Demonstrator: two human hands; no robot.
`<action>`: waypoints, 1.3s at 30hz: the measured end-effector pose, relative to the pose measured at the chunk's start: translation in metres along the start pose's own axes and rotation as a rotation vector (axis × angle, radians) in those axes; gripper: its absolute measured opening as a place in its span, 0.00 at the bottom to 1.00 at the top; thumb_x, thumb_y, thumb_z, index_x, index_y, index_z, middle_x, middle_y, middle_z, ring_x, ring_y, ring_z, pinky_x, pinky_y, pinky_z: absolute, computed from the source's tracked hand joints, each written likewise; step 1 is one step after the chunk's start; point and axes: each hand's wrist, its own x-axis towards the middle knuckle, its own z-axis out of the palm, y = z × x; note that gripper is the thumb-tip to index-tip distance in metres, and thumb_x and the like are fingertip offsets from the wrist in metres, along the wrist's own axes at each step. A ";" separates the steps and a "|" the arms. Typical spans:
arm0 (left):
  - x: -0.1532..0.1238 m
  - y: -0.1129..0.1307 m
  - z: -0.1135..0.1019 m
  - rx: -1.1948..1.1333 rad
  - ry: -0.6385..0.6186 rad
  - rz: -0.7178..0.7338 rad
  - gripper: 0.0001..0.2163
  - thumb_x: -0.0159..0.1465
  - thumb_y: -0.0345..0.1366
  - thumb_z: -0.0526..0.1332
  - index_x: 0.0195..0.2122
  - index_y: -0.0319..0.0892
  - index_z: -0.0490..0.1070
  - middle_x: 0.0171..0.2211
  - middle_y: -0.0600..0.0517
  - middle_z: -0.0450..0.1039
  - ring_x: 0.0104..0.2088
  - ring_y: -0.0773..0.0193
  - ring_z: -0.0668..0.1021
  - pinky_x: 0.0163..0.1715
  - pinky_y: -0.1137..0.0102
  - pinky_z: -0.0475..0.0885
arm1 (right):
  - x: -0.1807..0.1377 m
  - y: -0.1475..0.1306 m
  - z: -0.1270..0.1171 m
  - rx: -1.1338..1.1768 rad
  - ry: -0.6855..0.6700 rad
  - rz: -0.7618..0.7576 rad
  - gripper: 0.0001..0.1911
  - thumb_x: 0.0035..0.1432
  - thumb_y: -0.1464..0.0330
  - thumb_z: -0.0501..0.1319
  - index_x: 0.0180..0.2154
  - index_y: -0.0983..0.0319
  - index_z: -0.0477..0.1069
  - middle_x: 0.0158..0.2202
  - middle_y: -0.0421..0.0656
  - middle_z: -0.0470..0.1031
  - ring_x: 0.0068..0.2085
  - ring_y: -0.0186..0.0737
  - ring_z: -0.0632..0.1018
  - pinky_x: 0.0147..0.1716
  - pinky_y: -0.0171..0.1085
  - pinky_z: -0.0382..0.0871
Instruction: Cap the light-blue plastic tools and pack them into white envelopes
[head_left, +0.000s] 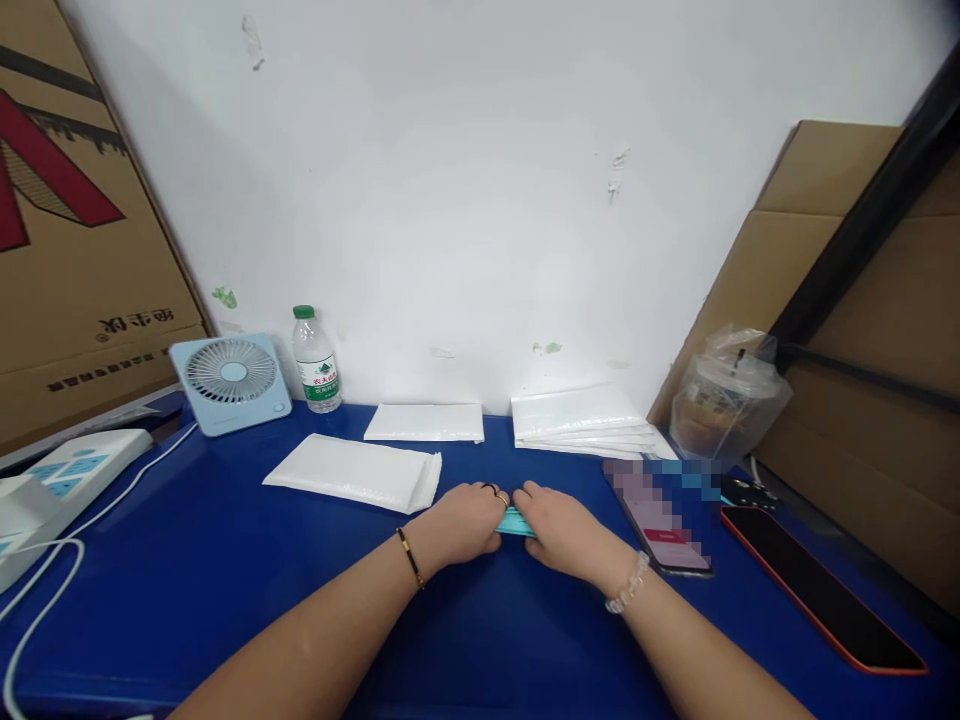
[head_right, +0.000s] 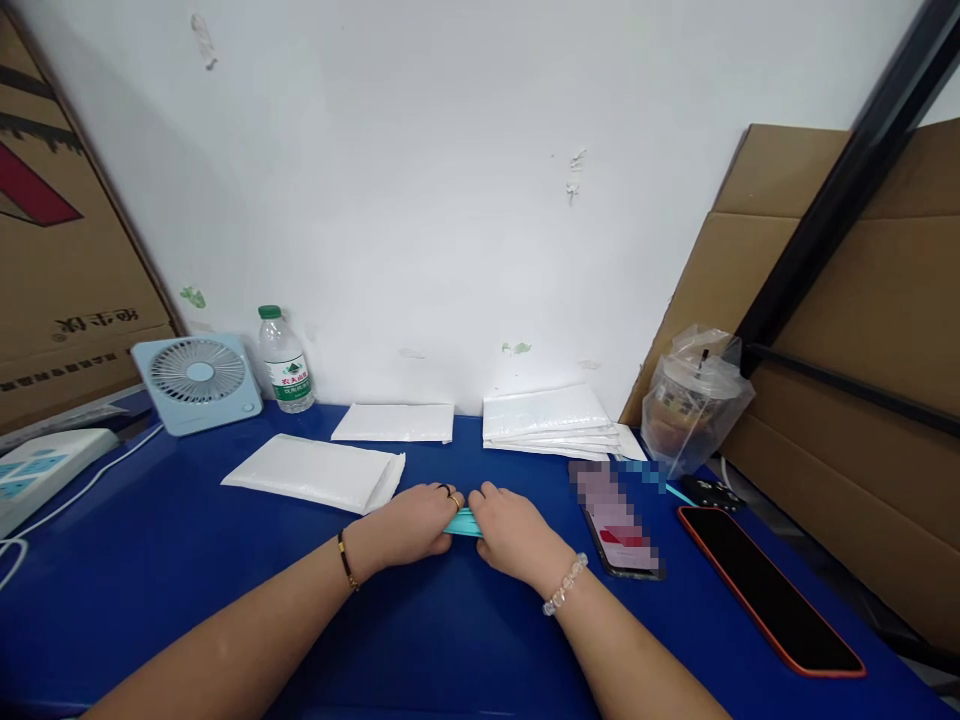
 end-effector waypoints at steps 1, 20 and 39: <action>-0.003 -0.006 -0.009 -0.026 0.002 -0.009 0.13 0.56 0.37 0.58 0.42 0.39 0.67 0.40 0.45 0.72 0.40 0.54 0.74 0.41 0.62 0.68 | 0.000 0.001 0.000 -0.009 -0.001 0.008 0.16 0.51 0.73 0.55 0.44 0.64 0.63 0.41 0.49 0.70 0.38 0.45 0.73 0.36 0.38 0.62; -0.037 -0.077 -0.043 -0.287 0.010 -0.251 0.27 0.44 0.42 0.64 0.48 0.48 0.67 0.44 0.52 0.71 0.46 0.54 0.72 0.53 0.62 0.58 | -0.004 0.028 -0.015 0.081 0.139 0.134 0.11 0.56 0.72 0.51 0.43 0.59 0.59 0.36 0.42 0.71 0.33 0.39 0.72 0.29 0.33 0.56; -0.012 -0.049 -0.023 -0.305 0.172 -0.149 0.39 0.44 0.35 0.64 0.60 0.47 0.53 0.52 0.45 0.64 0.52 0.49 0.67 0.53 0.57 0.57 | 0.026 -0.007 -0.079 -0.274 0.061 0.056 0.14 0.54 0.77 0.54 0.43 0.61 0.65 0.37 0.48 0.75 0.36 0.43 0.76 0.30 0.34 0.63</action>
